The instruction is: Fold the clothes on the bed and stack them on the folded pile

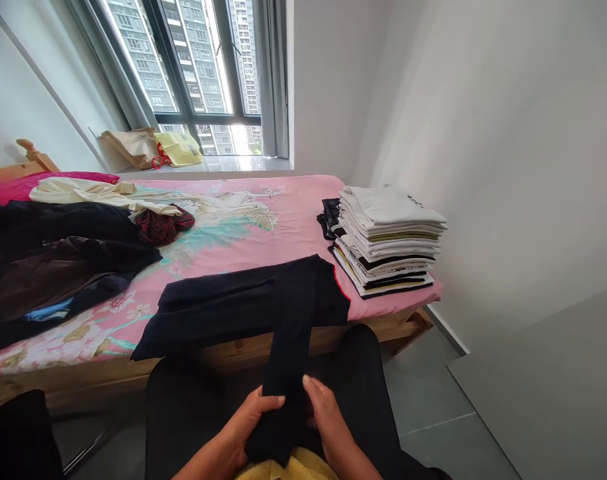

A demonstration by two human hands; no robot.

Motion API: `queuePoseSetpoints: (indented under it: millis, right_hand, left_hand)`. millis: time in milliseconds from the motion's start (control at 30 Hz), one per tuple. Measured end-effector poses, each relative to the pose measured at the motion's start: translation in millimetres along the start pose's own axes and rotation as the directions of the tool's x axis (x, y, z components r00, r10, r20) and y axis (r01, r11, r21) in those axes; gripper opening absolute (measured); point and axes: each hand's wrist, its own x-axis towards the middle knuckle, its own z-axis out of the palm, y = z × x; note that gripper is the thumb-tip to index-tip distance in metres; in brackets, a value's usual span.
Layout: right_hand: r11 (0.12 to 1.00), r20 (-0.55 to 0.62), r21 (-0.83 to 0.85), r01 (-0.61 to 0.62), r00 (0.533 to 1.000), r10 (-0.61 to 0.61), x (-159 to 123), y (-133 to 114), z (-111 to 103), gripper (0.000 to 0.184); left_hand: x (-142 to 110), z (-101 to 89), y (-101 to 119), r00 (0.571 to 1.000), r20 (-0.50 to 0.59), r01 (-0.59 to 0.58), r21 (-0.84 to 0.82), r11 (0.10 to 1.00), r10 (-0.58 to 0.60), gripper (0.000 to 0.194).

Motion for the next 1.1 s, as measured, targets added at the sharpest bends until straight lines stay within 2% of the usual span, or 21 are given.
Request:
queuePoseSetpoints:
  millis: [100,200,300,367,433,467,500,533,600,667,767,833,900,967,1000,1067,1100]
  right_hand:
    - [0.999,0.039,0.014,0.041,0.998,-0.041,3,-2,5,0.034]
    - [0.999,-0.08,0.022,0.04,0.996,-0.038,8,3,4,0.035]
    - [0.998,-0.133,0.057,0.003,0.991,0.005,11,11,1,0.046]
    - [0.999,-0.16,0.036,-0.004,0.987,0.01,11,15,0,0.054]
    - [1.0,-0.193,-0.004,0.005,0.981,-0.005,10,15,0,0.056]
    - [1.0,-0.189,-0.006,0.012,0.982,-0.013,9,14,1,0.055]
    - [1.0,-0.162,0.015,0.016,0.987,-0.014,7,13,2,0.053]
    - [0.998,-0.117,0.054,0.013,0.993,-0.007,5,11,4,0.05]
    - [0.988,-0.02,0.153,-0.03,0.999,0.033,-1,5,9,0.044]
    - [0.968,0.035,0.234,-0.089,0.996,0.083,-6,0,15,0.042]
    - [0.942,0.069,0.312,-0.123,0.992,0.106,-12,-6,21,0.038]
    - [0.938,0.091,0.323,-0.121,0.991,0.097,-13,-7,21,0.035]
    - [0.964,0.083,0.254,-0.073,0.995,0.054,-10,-6,16,0.034]
    - [0.994,0.004,0.081,0.071,0.997,-0.071,-1,-9,7,0.034]
    - [0.984,-0.043,-0.035,0.172,0.984,-0.174,6,-14,2,0.034]
    - [0.883,-0.055,-0.283,0.373,0.913,-0.404,21,-28,-6,0.031]
    - [0.798,-0.01,-0.391,0.459,0.865,-0.502,29,-38,-8,0.03]
  left_hand:
    - [-1,-0.9,-3,0.999,-0.008,0.053,0.002,0.999,-0.052,0.039]
    - [-1,-7.7,-6,0.999,0.025,0.034,0.003,0.999,-0.034,0.033]
    - [-3,-17.1,-6,0.996,-0.037,-0.078,0.11,0.991,0.083,0.031]
    - [-12,-23.7,-1,0.966,-0.115,-0.19,0.284,0.94,0.23,0.035]
    - [-27,-30.8,6,0.886,-0.087,-0.354,0.509,0.785,0.456,0.044]
    - [-35,-34.2,10,0.83,0.002,-0.441,0.615,0.654,0.558,0.048]
    - [-44,-37.3,14,0.773,0.135,-0.521,0.694,0.497,0.62,0.053]
    - [-51,-39.9,18,0.72,0.286,-0.586,0.738,0.334,0.633,0.057]
    - [-61,-42.5,22,0.648,0.535,-0.665,0.744,0.061,0.542,0.065]
    - [-63,-41.3,22,0.584,0.661,-0.69,0.71,-0.141,0.471,0.066]
    - [-57,-34.0,19,0.434,0.761,-0.66,0.633,-0.405,0.482,0.058]
    - [-53,-28.1,17,0.332,0.802,-0.634,0.579,-0.512,0.496,0.049]
    - [-52,-23.2,17,0.271,0.814,-0.624,0.555,-0.55,0.513,0.04]
    - [-52,-20.6,18,0.258,0.811,-0.624,0.554,-0.55,0.524,0.034]
    - [-52,-20.2,18,0.264,0.812,-0.628,0.554,-0.546,0.521,0.034]
    - [-52,-21.0,18,0.284,0.811,-0.636,0.559,-0.533,0.512,0.035]
    - [-51,-21.9,18,0.292,0.81,-0.637,0.561,-0.528,0.509,0.036]
